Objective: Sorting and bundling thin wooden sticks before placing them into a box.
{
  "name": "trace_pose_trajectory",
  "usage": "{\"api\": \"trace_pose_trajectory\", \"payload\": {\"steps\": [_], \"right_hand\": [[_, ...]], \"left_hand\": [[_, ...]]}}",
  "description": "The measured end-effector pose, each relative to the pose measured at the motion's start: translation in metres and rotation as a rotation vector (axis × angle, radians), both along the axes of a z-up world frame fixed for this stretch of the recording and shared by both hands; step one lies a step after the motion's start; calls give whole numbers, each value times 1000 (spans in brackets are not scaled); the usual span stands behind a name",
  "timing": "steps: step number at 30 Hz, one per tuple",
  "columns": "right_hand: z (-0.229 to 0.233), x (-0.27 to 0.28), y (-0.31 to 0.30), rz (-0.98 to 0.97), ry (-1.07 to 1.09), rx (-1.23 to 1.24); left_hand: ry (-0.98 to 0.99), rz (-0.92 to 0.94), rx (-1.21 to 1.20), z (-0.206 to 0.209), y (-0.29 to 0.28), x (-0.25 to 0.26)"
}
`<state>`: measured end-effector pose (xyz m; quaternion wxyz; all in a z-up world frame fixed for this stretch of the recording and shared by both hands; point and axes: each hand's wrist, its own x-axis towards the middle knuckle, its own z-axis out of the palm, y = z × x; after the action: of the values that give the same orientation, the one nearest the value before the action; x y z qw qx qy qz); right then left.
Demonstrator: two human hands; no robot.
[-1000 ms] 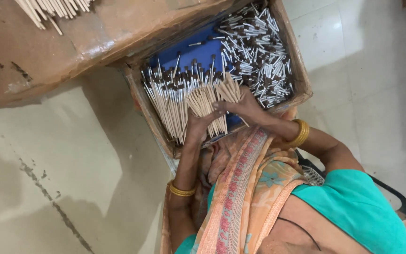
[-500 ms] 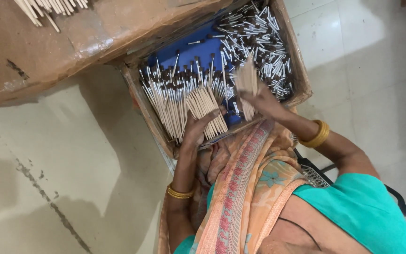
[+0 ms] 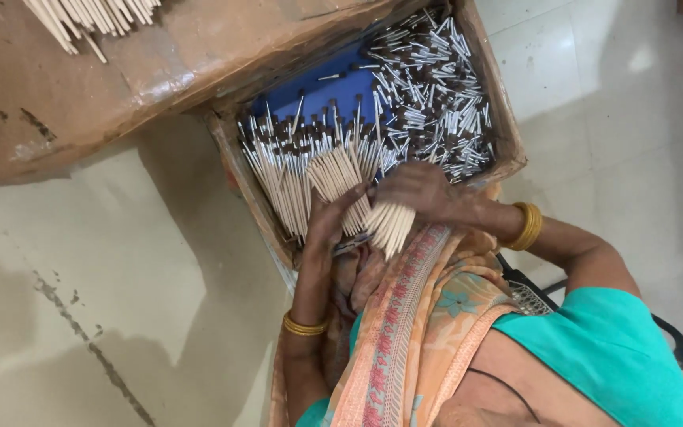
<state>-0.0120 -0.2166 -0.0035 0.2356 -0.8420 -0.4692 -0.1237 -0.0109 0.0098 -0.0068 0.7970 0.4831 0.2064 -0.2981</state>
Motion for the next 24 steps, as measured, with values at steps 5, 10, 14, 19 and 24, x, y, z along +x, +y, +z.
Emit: {"api": "trace_pose_trajectory", "payload": {"steps": [5,10,14,19,24], "right_hand": [[-29,-8,9,-558,932,500],[0,4,25,-529,1133,684],[20,14,20,-519,1161,830],[14,11,13,-434,1304,934],[6,7,10,-583,1395,703]], "left_hand": [[-103,-83,65,32,-11,5],[68,-96,303,-5,-11,-11],[-54,-20,-67,-8,-6,-12],[67,-70,119,7,-9,-7],[78,-27,125,-31,-9,-17]]}}
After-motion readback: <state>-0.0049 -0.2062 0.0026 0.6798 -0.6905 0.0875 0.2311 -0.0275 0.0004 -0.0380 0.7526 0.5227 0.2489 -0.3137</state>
